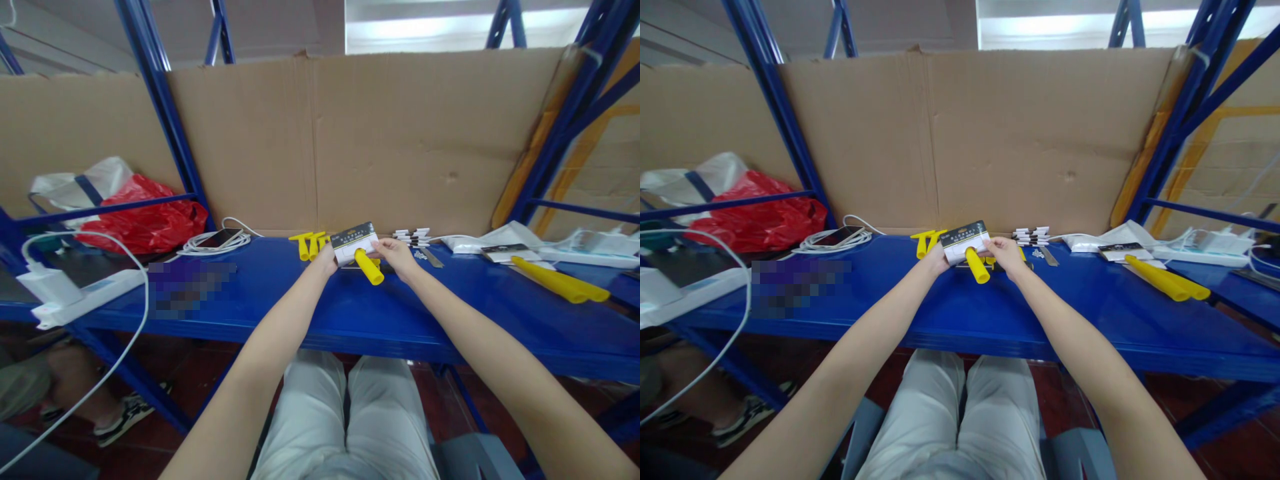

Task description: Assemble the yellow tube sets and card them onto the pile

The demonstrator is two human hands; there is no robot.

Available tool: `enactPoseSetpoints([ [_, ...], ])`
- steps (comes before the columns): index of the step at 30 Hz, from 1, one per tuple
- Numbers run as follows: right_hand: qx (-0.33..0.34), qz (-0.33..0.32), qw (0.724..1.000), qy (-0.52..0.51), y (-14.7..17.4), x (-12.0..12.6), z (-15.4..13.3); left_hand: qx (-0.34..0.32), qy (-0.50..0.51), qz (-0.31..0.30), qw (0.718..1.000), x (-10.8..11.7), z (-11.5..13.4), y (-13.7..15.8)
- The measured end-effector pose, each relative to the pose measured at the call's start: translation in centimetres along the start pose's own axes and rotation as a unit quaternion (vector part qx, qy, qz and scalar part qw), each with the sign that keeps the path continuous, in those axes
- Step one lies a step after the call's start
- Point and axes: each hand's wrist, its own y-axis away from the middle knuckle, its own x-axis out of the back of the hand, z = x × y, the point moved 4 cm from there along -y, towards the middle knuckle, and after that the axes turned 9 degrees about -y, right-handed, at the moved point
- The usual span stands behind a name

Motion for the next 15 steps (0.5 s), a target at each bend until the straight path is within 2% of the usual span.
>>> enactPoseSetpoints([
  [3,-0.007,0.019,1.000,-0.001,-0.21,0.34,0.10,0.019,0.005,-0.066,0.998,-0.78,0.12,0.42],
  [8,-0.010,0.030,1.000,-0.002,-0.37,0.59,0.28,0.016,-0.003,-0.036,0.999,-0.93,0.48,0.78],
  [15,0.007,0.051,0.999,-0.004,-0.38,0.79,-0.02,0.000,-0.022,-0.069,0.997,-1.21,0.34,0.61],
])
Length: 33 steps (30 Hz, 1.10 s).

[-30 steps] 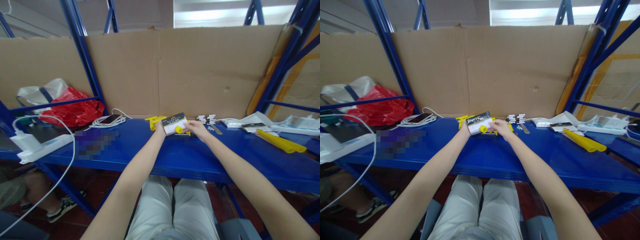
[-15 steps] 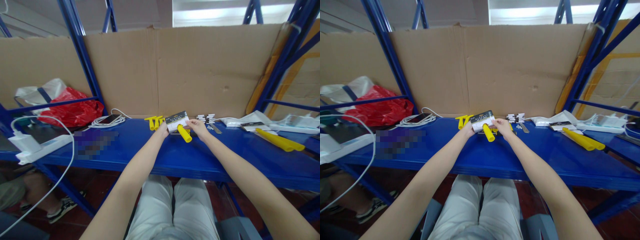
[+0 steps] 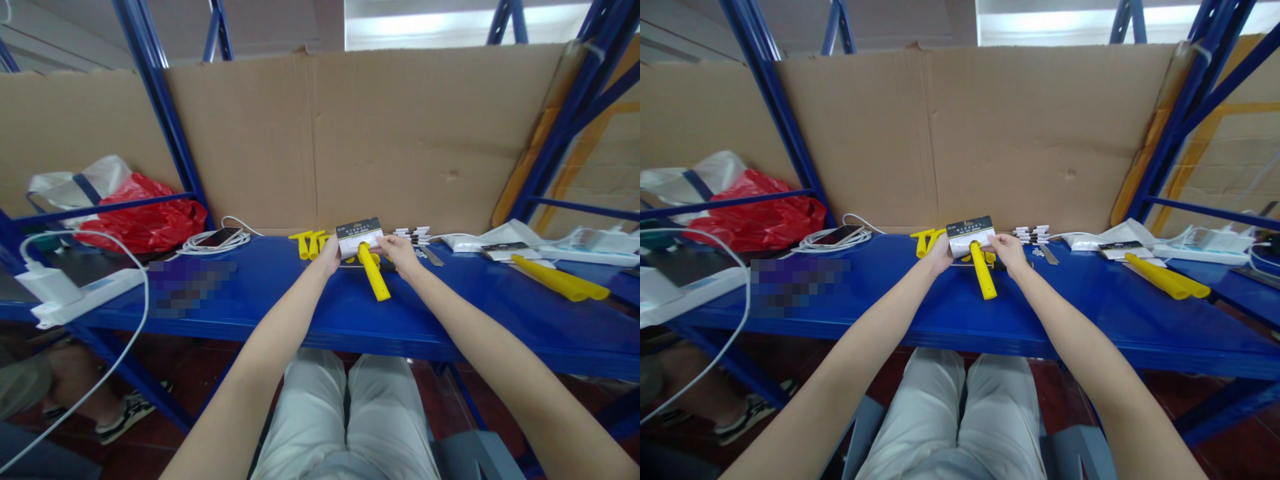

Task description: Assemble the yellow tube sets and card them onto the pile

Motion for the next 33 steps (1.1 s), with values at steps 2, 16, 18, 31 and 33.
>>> enactPoseSetpoints([
  [2,0.005,0.015,1.000,0.001,0.1,0.1,-0.2,-0.006,-0.015,-0.011,1.000,-0.2,-0.1,0.0],
  [16,-0.007,0.133,0.989,-0.067,0.3,0.5,-1.1,-0.051,-0.203,0.087,0.974,1.2,0.2,0.5],
  [18,-0.018,0.138,0.987,-0.077,0.5,0.4,-1.2,-0.047,-0.214,0.084,0.972,1.0,0.0,0.6],
  [31,-0.062,0.121,0.988,-0.071,1.3,-0.4,-1.9,-0.049,-0.099,0.048,0.993,0.1,0.0,0.9],
  [33,-0.071,0.101,0.991,-0.052,1.4,-0.6,-1.9,-0.038,-0.107,0.052,0.992,0.2,0.0,1.0],
])
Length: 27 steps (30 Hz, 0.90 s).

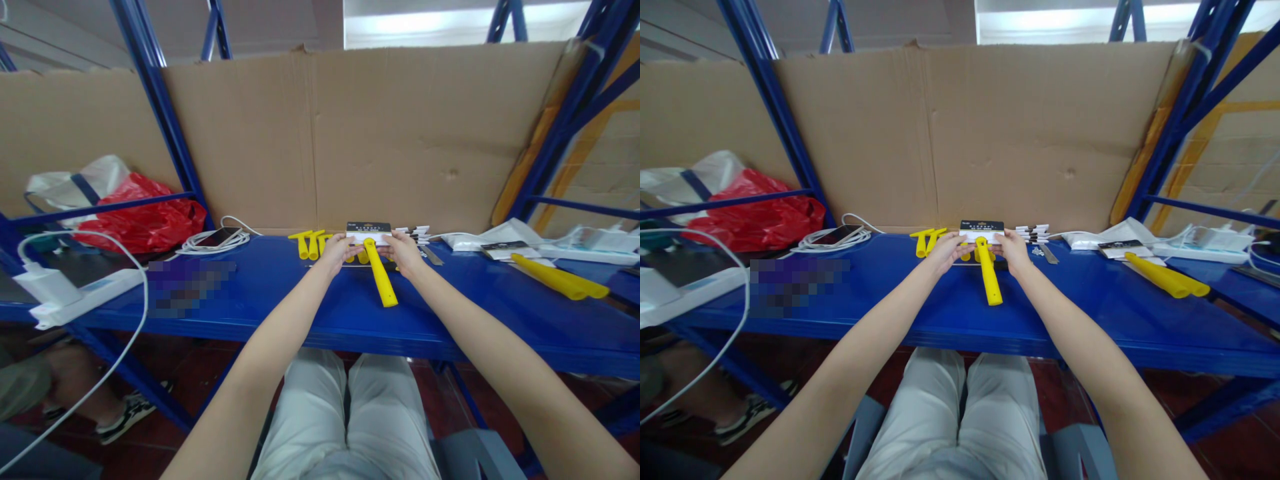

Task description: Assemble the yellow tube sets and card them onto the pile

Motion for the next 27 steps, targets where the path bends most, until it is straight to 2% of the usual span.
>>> enactPoseSetpoints([
  [4,-0.011,0.017,0.999,0.032,0.1,0.2,0.0,0.006,-0.029,-0.007,1.000,0.0,-0.1,0.1],
  [11,-0.008,0.029,0.998,0.061,-0.3,0.5,0.0,0.000,-0.071,0.019,0.997,0.2,0.2,0.5],
  [16,0.021,0.034,0.994,0.103,-0.8,0.7,0.3,-0.006,-0.086,0.030,0.996,0.1,0.4,0.7],
  [18,0.054,0.033,0.989,0.135,-1.1,0.8,0.4,-0.009,-0.079,0.039,0.996,0.1,0.4,0.6],
  [20,0.115,0.044,0.976,0.181,-1.4,1.1,0.2,-0.011,-0.071,0.052,0.996,0.2,0.4,0.5],
  [22,0.212,0.056,0.946,0.241,-1.4,1.4,-0.3,-0.013,-0.061,0.067,0.996,0.4,0.3,0.4],
  [24,0.305,0.051,0.903,0.299,-1.1,1.4,-0.9,-0.018,-0.050,0.083,0.995,0.6,0.3,0.2],
  [25,0.331,0.040,0.887,0.320,-1.0,1.3,-1.1,-0.020,-0.045,0.089,0.995,0.7,0.3,0.2],
  [27,0.326,0.004,0.879,0.347,-0.8,1.0,-1.0,-0.024,-0.040,0.096,0.994,0.8,0.2,0.1],
])
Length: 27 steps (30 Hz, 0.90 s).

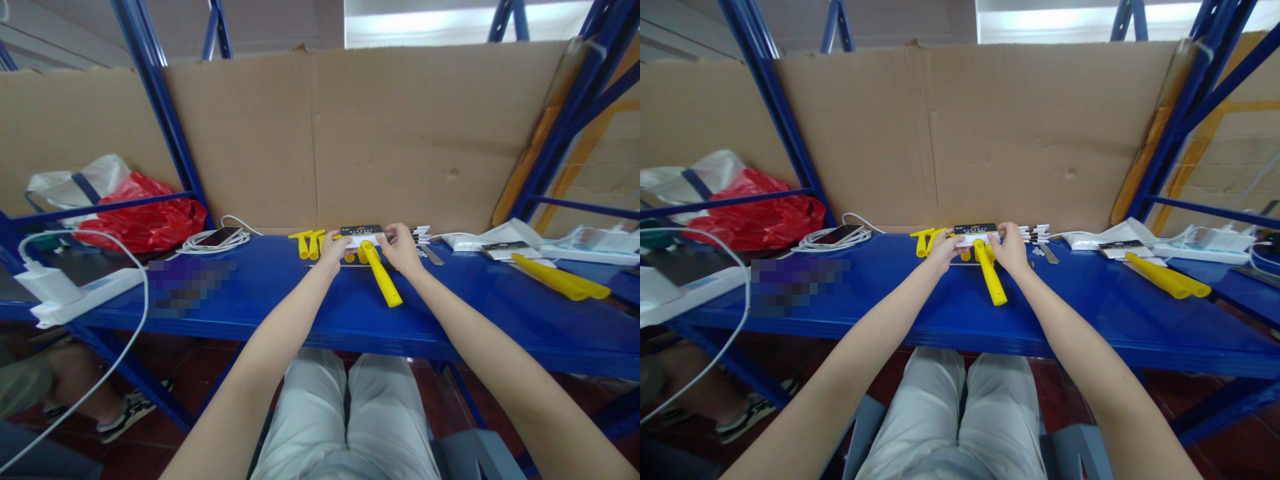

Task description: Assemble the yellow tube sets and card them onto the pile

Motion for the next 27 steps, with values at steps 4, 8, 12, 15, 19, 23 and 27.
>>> enactPoseSetpoints([
  [4,-0.078,-0.141,0.985,-0.068,0.8,-1.6,0.1,-0.003,-0.016,0.000,1.000,0.0,0.0,-0.1],
  [8,-0.142,-0.230,0.947,-0.175,2.0,-3.0,-0.2,0.000,-0.033,0.007,0.999,0.2,0.0,0.0],
  [12,-0.138,-0.248,0.943,-0.172,2.1,-2.9,-0.5,-0.009,-0.059,0.014,0.998,0.3,0.0,0.1],
  [15,-0.126,-0.248,0.949,-0.151,1.9,-2.6,-0.3,-0.019,-0.081,0.018,0.996,0.3,0.0,0.1],
  [19,-0.118,-0.243,0.950,-0.154,1.8,-2.5,-0.4,-0.025,-0.084,0.017,0.996,0.2,0.0,0.0],
  [23,-0.136,-0.275,0.934,-0.184,2.1,-2.7,-1.0,-0.019,-0.061,0.033,0.997,0.3,-0.1,0.0],
  [27,-0.173,-0.308,0.918,-0.182,2.5,-3.0,-1.1,-0.020,-0.069,0.035,0.997,0.3,0.0,0.1],
])
